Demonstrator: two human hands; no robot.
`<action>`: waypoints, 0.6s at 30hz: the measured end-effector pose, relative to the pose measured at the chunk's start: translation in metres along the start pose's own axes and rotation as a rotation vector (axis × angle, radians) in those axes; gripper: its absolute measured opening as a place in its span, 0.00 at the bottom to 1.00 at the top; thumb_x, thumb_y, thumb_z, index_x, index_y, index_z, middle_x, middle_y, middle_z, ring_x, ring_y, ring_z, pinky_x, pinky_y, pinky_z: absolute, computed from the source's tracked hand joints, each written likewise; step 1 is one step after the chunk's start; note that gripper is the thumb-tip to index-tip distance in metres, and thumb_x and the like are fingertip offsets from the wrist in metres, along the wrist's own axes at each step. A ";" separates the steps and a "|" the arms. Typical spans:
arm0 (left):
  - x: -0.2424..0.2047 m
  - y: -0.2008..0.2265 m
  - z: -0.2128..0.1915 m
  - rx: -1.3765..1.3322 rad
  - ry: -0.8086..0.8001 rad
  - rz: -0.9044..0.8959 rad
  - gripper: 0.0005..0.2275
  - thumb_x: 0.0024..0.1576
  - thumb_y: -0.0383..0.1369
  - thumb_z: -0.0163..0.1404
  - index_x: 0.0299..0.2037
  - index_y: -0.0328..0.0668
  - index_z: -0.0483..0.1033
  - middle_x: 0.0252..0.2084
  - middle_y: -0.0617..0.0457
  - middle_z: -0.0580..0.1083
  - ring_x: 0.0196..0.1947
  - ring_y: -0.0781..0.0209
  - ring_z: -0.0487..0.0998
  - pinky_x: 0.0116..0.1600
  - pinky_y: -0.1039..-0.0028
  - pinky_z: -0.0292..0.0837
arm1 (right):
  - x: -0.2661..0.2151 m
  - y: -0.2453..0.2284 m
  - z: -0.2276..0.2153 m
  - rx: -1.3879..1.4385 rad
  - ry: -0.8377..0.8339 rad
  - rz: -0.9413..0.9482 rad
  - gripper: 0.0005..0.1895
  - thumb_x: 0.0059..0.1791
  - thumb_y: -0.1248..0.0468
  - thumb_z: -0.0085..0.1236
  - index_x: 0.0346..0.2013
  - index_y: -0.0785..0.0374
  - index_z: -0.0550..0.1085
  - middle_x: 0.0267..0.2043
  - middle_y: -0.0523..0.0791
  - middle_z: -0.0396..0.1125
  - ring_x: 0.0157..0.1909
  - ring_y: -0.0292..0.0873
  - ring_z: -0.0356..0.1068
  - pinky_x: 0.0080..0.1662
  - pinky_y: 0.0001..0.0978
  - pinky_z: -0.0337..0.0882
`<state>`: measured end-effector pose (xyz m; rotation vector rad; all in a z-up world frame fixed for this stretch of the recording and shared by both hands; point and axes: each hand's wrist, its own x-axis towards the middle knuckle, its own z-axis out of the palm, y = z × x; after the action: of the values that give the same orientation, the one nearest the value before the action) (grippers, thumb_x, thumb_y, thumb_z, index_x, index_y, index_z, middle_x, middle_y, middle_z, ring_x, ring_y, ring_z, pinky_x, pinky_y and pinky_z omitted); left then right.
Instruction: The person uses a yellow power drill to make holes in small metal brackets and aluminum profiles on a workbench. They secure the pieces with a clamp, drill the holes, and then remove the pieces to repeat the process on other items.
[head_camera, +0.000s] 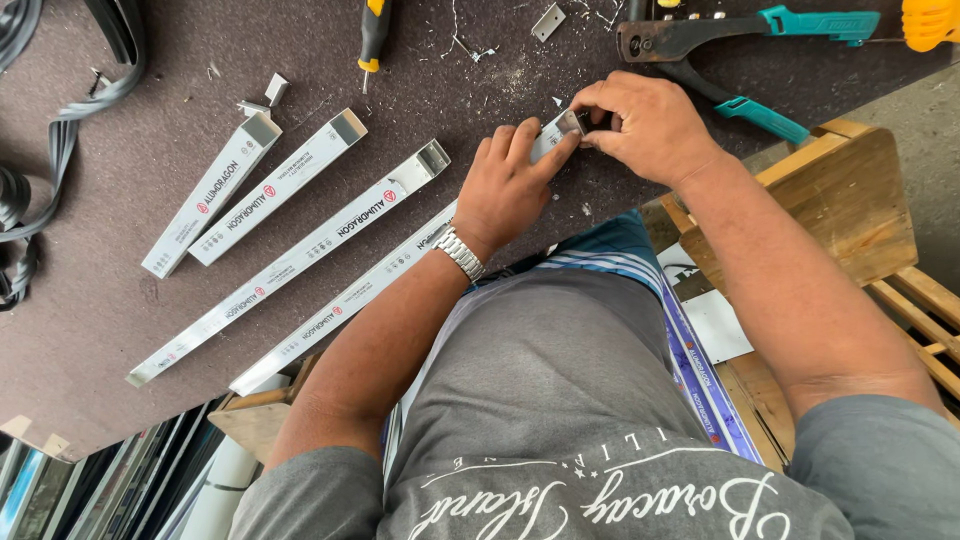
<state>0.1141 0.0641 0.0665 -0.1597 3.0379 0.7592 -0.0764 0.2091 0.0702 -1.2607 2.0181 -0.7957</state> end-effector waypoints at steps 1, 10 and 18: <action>0.002 0.001 0.002 0.007 -0.018 -0.013 0.31 0.50 0.29 0.58 0.67 0.58 0.68 0.60 0.42 0.67 0.54 0.47 0.71 0.56 0.59 0.70 | 0.001 0.002 0.000 -0.028 -0.011 -0.007 0.20 0.44 0.64 0.71 0.50 0.56 0.78 0.40 0.44 0.71 0.42 0.46 0.73 0.46 0.38 0.73; 0.009 -0.001 0.010 0.042 -0.020 -0.029 0.31 0.49 0.36 0.62 0.66 0.58 0.67 0.58 0.42 0.68 0.53 0.48 0.71 0.54 0.59 0.70 | 0.009 0.007 -0.004 -0.069 -0.079 -0.023 0.20 0.45 0.62 0.70 0.52 0.55 0.79 0.39 0.42 0.71 0.40 0.43 0.74 0.44 0.35 0.74; 0.008 -0.001 0.015 0.117 0.024 0.035 0.23 0.60 0.33 0.57 0.66 0.51 0.70 0.62 0.47 0.66 0.58 0.51 0.68 0.58 0.60 0.69 | 0.009 0.006 -0.005 -0.062 -0.069 -0.032 0.19 0.46 0.63 0.70 0.51 0.56 0.79 0.40 0.41 0.71 0.39 0.42 0.74 0.43 0.34 0.75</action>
<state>0.1058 0.0699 0.0526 -0.1152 3.1051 0.5826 -0.0869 0.2040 0.0671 -1.3404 1.9862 -0.6996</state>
